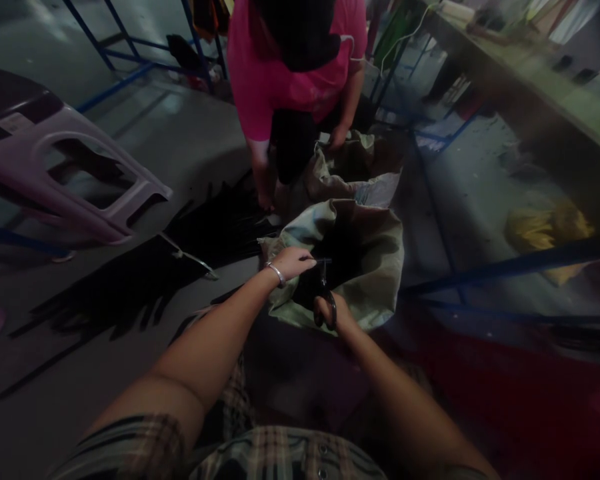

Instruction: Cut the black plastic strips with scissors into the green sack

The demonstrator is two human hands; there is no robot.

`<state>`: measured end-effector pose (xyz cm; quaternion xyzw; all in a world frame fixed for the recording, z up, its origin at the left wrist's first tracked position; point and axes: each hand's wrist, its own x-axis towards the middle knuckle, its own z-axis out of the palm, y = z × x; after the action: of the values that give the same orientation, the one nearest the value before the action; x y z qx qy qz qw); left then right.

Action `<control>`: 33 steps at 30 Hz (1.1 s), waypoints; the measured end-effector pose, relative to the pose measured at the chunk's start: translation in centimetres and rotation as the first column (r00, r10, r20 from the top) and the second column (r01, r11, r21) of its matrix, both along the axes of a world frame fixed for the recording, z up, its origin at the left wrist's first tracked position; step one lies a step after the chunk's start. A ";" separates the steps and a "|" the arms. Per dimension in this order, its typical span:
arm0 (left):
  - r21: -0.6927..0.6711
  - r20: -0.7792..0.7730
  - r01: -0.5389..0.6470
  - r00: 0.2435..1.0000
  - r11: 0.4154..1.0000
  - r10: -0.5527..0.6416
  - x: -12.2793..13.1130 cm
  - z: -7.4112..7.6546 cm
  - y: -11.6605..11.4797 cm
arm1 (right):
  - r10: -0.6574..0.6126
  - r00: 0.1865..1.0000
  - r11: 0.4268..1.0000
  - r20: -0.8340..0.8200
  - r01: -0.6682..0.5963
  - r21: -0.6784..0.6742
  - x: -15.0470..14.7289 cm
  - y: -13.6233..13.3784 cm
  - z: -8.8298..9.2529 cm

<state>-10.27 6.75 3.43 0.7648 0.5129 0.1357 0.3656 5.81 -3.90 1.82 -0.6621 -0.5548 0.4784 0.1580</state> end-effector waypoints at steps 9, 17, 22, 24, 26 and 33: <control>0.004 -0.014 0.012 1.000 1.000 -0.012 -0.1 0.2 0.0 | -0.044 0.996 0.986 0.081 0.030 0.165 0.3 -0.1 -1.2; 0.038 -0.020 -0.010 1.000 0.999 0.010 -0.4 -0.4 0.3 | -0.132 0.991 0.981 -0.025 0.134 0.137 0.2 -0.5 -2.0; 0.048 -0.027 -0.033 0.999 0.998 0.035 -0.7 -0.7 0.6 | -0.178 0.982 0.979 -0.055 0.183 0.092 0.2 -0.4 -1.8; 0.050 -0.024 -0.046 0.999 0.998 0.047 -0.9 -0.9 0.7 | -0.188 0.979 0.978 -0.082 0.194 0.074 0.3 -0.4 -1.6; 0.056 -0.013 -0.047 0.999 0.997 0.048 -1.0 -1.0 0.7 | -0.152 0.985 0.985 -0.080 0.158 0.075 0.4 -0.3 -1.4; 0.074 -0.044 -0.060 0.997 0.995 0.063 -0.9 -0.8 0.9 | -0.074 0.993 0.989 -0.087 0.062 -0.131 0.1 0.0 -0.1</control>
<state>-11.13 7.63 2.64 0.7644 0.5392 0.1479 0.3212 5.94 -3.86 1.76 -0.6667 -0.4921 0.5374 0.1565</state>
